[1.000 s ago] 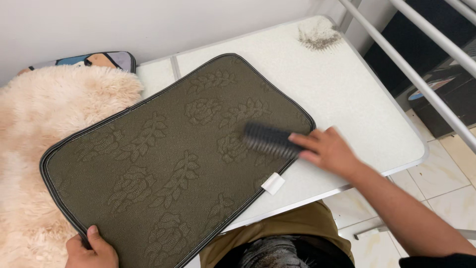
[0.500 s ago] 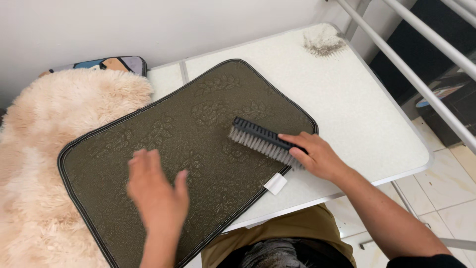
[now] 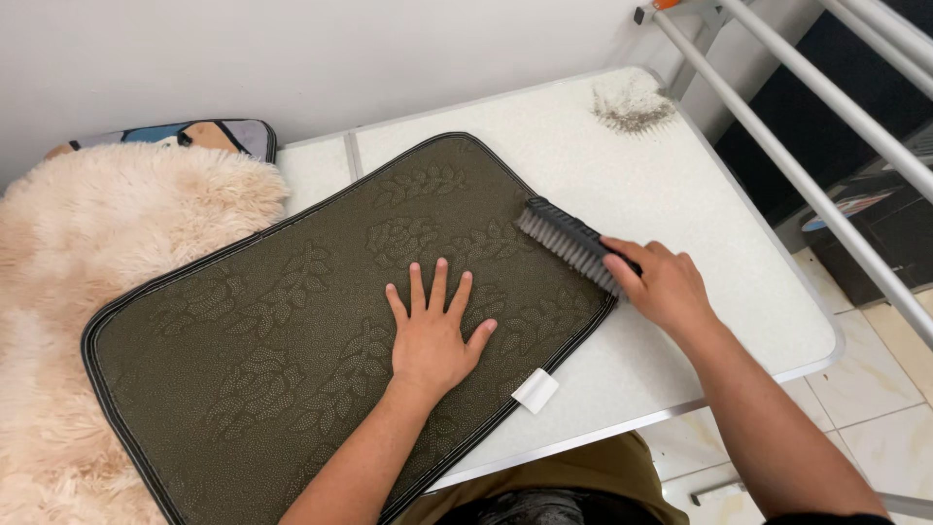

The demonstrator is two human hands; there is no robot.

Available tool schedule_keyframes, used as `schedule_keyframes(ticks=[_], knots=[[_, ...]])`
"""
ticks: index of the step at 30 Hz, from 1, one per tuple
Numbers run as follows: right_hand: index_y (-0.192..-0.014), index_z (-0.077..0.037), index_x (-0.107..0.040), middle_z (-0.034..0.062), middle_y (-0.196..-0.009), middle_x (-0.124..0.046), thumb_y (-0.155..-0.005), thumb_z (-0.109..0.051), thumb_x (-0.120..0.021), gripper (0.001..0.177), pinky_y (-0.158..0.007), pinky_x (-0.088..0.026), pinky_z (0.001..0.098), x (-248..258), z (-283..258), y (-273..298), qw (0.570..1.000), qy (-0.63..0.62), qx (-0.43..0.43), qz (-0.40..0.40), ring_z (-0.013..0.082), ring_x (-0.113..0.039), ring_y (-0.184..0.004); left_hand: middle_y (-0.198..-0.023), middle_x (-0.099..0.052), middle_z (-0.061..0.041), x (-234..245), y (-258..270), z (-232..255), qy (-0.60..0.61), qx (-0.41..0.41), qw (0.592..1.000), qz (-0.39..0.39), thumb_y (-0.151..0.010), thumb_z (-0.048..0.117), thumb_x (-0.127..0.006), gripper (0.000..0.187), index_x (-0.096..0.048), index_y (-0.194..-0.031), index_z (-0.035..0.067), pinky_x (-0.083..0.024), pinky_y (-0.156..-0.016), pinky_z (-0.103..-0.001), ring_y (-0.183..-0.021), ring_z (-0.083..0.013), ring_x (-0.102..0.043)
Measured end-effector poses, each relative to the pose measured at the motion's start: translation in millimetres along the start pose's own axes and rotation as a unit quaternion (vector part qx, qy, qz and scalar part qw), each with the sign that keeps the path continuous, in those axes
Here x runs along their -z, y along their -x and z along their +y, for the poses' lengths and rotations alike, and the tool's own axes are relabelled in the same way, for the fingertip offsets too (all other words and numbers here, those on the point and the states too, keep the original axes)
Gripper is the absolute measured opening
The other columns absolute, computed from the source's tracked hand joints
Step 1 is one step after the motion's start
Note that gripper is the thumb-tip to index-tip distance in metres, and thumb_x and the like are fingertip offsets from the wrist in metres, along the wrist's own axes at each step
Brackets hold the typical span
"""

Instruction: The person uses a black brush to clean a floral-patterned mat and a plain olive-green mat on a white table. They repeatedly brush both sides of the mats, flipping them over to treat each surface, and occasionally brush the table surface to gather debris.

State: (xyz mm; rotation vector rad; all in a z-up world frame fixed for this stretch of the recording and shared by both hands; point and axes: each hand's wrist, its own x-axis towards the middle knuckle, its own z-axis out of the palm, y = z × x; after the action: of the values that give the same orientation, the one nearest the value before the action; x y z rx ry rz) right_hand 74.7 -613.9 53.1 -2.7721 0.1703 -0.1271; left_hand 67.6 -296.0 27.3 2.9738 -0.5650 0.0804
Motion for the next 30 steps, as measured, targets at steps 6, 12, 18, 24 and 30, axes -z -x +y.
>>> schedule_keyframes(ticks=[6,12,18,24,30], knots=[[-0.131,-0.030,-0.070,0.0133,-0.097,-0.074,-0.101,-0.052,-0.052,0.042,-0.086,-0.054,0.0444,-26,-39,-98,0.998,-0.066,0.013,-0.018,0.0317,-0.071,-0.095,-0.164,-0.018,-0.017,8,-3,4,-0.002,-0.001,1.000,-0.012,-0.095,0.065,-0.040,0.076,-0.035,-0.155,0.019,0.000,-0.114,-0.073,-0.151,-0.0475,-0.005],[-0.134,-0.026,-0.065,0.0147,-0.100,-0.073,-0.103,-0.054,-0.050,0.046,-0.087,-0.052,0.0469,-59,-63,-164,0.998,-0.043,0.010,0.036,0.0326,-0.071,-0.092,-0.165,-0.018,-0.016,8,0,4,-0.002,0.005,1.000,-0.012,-0.095,0.066,-0.039,0.076,-0.035,-0.156,0.019,0.000,-0.114,-0.073,-0.151,-0.0462,-0.006],[-0.142,-0.026,-0.062,0.0188,-0.102,-0.068,-0.103,-0.054,-0.049,0.049,-0.081,-0.053,0.0469,-47,-90,-125,0.986,-0.129,0.074,0.074,0.0343,-0.067,-0.085,-0.165,-0.019,-0.016,12,-4,5,0.007,0.011,1.000,-0.001,-0.094,0.066,-0.040,0.077,-0.036,-0.155,0.019,0.000,-0.116,-0.071,-0.152,-0.0450,-0.006],[-0.139,-0.024,-0.062,0.0182,-0.098,-0.070,-0.100,-0.053,-0.051,0.050,-0.079,-0.049,0.0436,-54,-74,-58,0.984,-0.014,0.179,0.021,0.0284,-0.065,-0.080,-0.165,-0.019,-0.016,9,-2,4,0.004,0.013,1.000,-0.010,-0.095,0.066,-0.039,0.076,-0.035,-0.155,0.020,0.000,-0.117,-0.071,-0.153,-0.0433,-0.006],[-0.142,-0.023,-0.065,0.0188,-0.096,-0.067,-0.106,-0.051,-0.051,0.047,-0.075,-0.046,0.0427,-16,-17,-56,0.994,0.010,0.027,0.101,0.0321,-0.060,-0.073,-0.166,-0.018,-0.015,5,3,4,0.003,0.016,1.000,-0.005,-0.096,0.066,-0.036,0.077,-0.033,-0.157,0.020,0.000,-0.117,-0.070,-0.153,-0.0430,-0.006]])
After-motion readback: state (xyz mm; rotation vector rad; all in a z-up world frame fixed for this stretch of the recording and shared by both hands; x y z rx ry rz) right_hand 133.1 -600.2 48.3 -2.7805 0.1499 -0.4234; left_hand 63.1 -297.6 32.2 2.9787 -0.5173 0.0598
